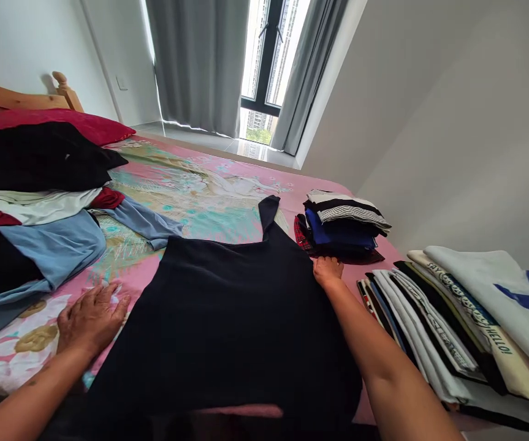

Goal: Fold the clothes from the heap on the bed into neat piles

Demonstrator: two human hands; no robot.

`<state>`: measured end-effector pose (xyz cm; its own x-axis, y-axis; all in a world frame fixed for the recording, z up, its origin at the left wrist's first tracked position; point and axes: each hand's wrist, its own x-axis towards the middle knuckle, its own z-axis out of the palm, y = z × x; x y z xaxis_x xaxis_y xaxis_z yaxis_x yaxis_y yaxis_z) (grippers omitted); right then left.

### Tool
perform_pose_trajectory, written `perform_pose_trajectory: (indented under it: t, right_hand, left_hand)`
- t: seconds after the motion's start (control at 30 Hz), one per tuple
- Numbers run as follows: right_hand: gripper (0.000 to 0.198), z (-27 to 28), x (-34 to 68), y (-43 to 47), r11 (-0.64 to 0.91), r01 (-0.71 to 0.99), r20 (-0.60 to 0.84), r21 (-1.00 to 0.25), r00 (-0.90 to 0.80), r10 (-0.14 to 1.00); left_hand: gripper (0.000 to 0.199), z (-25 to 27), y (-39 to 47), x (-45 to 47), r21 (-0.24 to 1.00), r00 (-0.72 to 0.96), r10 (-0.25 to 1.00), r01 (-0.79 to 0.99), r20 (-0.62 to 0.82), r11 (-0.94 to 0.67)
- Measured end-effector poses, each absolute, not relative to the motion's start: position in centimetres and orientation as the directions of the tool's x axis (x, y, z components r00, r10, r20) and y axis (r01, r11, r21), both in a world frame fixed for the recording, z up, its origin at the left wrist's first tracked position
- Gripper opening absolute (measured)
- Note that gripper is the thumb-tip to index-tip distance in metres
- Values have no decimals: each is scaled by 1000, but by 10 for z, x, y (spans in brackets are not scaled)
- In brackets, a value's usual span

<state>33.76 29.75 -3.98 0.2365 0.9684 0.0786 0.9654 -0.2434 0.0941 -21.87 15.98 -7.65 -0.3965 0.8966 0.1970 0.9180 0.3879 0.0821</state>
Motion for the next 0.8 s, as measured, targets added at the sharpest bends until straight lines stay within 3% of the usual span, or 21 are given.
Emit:
perform_pose_trajectory:
  t: [0.1,0.23,0.43,0.57,0.8]
  right_hand:
    - [33,-50,340,310,-258,957,-18,134,262,965]
    - [39,-55,345,318,-260,954,-121,151,279,953]
    - [37,-37,363,329,-206,976,-361,72,218,907]
    - [25,-28,364,325,-111,994,-370,-8,100,924]
    - [37,-32,360,324,-108,993,-327,-48,87,941]
  left_hand:
    - [49,-84,162,-226,-1,-360,906,929,224,369]
    - [47,-89,163,-229,-23,-352,903,929,246,369]
    - [47,-87,163,-227,-39,-317,910,940,268,339]
    - [49,-84,164,-226,-39,-325,911,938,252,345]
    - [53,-81,164,-224,-30,-340,912,934,229,356]
